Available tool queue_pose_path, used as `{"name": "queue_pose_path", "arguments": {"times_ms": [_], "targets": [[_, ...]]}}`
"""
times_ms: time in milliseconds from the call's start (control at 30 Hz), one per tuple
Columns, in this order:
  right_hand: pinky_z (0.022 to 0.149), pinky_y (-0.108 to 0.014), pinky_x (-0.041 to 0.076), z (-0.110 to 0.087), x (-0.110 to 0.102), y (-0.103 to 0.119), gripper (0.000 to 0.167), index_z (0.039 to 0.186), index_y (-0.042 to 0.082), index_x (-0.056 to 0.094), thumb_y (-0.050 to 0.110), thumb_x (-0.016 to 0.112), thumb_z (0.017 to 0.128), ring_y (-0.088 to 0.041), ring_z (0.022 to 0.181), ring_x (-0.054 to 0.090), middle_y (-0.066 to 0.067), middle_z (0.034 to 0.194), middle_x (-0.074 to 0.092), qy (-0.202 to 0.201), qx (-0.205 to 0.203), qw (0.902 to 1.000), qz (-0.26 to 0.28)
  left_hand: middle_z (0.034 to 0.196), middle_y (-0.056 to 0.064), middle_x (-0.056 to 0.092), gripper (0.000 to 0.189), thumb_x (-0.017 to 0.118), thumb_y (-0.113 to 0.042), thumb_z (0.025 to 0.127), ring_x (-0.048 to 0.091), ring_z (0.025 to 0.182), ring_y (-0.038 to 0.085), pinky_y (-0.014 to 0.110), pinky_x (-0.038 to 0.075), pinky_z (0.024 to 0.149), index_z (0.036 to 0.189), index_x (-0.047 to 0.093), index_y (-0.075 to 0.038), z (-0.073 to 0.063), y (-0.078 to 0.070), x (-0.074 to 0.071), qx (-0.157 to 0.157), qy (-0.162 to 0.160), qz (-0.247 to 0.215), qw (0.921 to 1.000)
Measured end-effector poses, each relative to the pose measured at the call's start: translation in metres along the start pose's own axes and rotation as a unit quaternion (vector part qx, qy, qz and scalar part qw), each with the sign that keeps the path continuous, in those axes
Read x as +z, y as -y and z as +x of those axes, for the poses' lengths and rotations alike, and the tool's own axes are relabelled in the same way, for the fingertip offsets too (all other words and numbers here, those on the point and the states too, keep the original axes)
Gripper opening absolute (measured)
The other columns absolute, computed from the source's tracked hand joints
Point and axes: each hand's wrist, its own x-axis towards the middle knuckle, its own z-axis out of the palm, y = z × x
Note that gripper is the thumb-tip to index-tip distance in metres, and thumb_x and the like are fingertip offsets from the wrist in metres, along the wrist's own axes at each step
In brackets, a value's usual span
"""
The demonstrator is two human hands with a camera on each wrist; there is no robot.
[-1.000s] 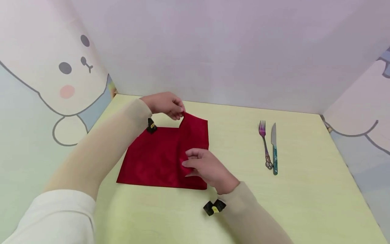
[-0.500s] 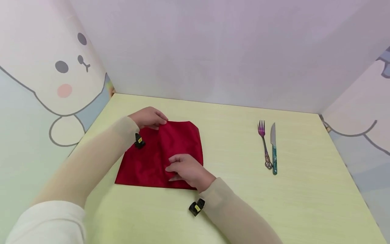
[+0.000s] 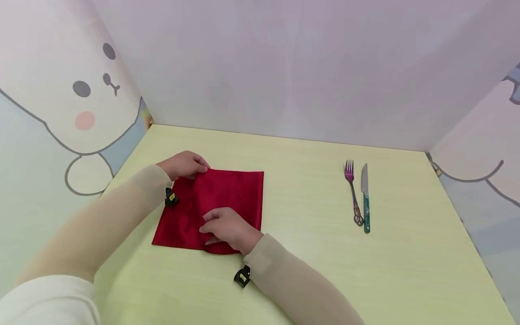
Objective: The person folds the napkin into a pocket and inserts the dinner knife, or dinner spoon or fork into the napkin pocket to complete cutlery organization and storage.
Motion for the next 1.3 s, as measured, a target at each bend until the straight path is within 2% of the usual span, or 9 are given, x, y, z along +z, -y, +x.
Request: {"name": "queue_pose_path", "arguments": {"times_ms": [100,200,433,700,867,1000,1167,1300], "targets": [[0.076,-0.038,0.062,0.0,0.001,-0.002,0.028,0.121,-0.002,0.067,0.005,0.071,0.095,-0.024,0.088,0.066,-0.012,0.11,0.063,0.001,0.004,1.0,-0.004,0.119,0.013,0.066,0.026,0.061,-0.018,0.103,0.06,0.106,0.026,0.035,0.055,0.09,0.122,0.072,-0.003,0.004,0.008,0.007,-0.007,0.003,-0.002,1.0],[0.078,-0.037,0.062,-0.001,-0.002,-0.004,0.026,0.12,-0.001,0.069,0.005,0.071,0.095,-0.024,0.092,0.066,-0.011,0.109,0.064,-0.002,0.004,0.9999,-0.016,0.117,0.013,0.066,0.025,0.062,-0.018,0.103,0.06,0.104,0.026,0.036,0.055,0.089,0.12,0.072,-0.003,0.005,0.009,0.012,-0.006,0.004,-0.009,0.9999],[0.082,-0.036,0.06,-0.007,-0.015,-0.01,0.023,0.117,0.002,0.071,0.008,0.072,0.094,-0.024,0.093,0.067,-0.009,0.108,0.066,-0.021,0.0,0.9985,-0.051,0.116,0.012,0.067,0.024,0.063,-0.017,0.102,0.062,0.102,0.026,0.036,0.057,0.088,0.12,0.073,-0.003,0.006,0.002,0.02,0.001,0.012,-0.007,0.9999],[0.079,-0.035,0.06,-0.011,-0.023,-0.014,0.02,0.114,0.002,0.071,0.006,0.071,0.094,-0.023,0.09,0.067,-0.01,0.105,0.066,-0.023,-0.001,0.9986,-0.047,0.113,0.012,0.067,0.024,0.064,-0.013,0.101,0.062,0.097,0.023,0.032,0.058,0.083,0.12,0.072,-0.001,0.01,-0.002,0.028,0.01,0.01,-0.016,0.9998],[0.079,-0.035,0.06,-0.017,-0.031,-0.013,0.021,0.115,0.002,0.07,0.007,0.07,0.094,-0.025,0.093,0.065,-0.01,0.108,0.065,-0.031,0.001,0.9965,-0.077,0.112,0.011,0.068,0.024,0.065,-0.013,0.101,0.062,0.095,0.021,0.031,0.058,0.081,0.12,0.073,-0.001,0.008,-0.012,0.035,0.021,0.015,-0.026,0.9993],[0.079,-0.035,0.058,-0.026,-0.043,-0.014,0.024,0.116,0.003,0.07,0.009,0.07,0.094,-0.025,0.091,0.065,-0.009,0.108,0.065,-0.045,0.007,0.9928,-0.11,0.111,0.011,0.068,0.023,0.065,-0.014,0.101,0.063,0.094,0.021,0.03,0.059,0.08,0.119,0.074,-0.002,0.012,-0.021,0.044,0.031,0.019,-0.026,0.999],[0.074,-0.033,0.055,-0.041,-0.067,-0.015,0.022,0.114,0.004,0.07,0.008,0.068,0.092,-0.023,0.085,0.061,-0.009,0.099,0.065,-0.074,-0.001,0.9861,-0.149,0.112,0.01,0.067,0.023,0.065,-0.013,0.101,0.064,0.095,0.02,0.031,0.058,0.082,0.12,0.073,-0.002,0.019,-0.035,0.06,0.052,0.031,-0.054,0.9967],[0.073,-0.034,0.055,-0.053,-0.087,-0.015,0.019,0.111,0.005,0.071,0.006,0.065,0.093,-0.024,0.087,0.06,-0.009,0.1,0.064,-0.108,0.005,0.9813,-0.16,0.114,0.01,0.067,0.023,0.064,-0.014,0.102,0.065,0.097,0.021,0.031,0.057,0.085,0.121,0.072,-0.004,0.022,-0.048,0.073,0.074,0.048,-0.071,0.9936]]}}
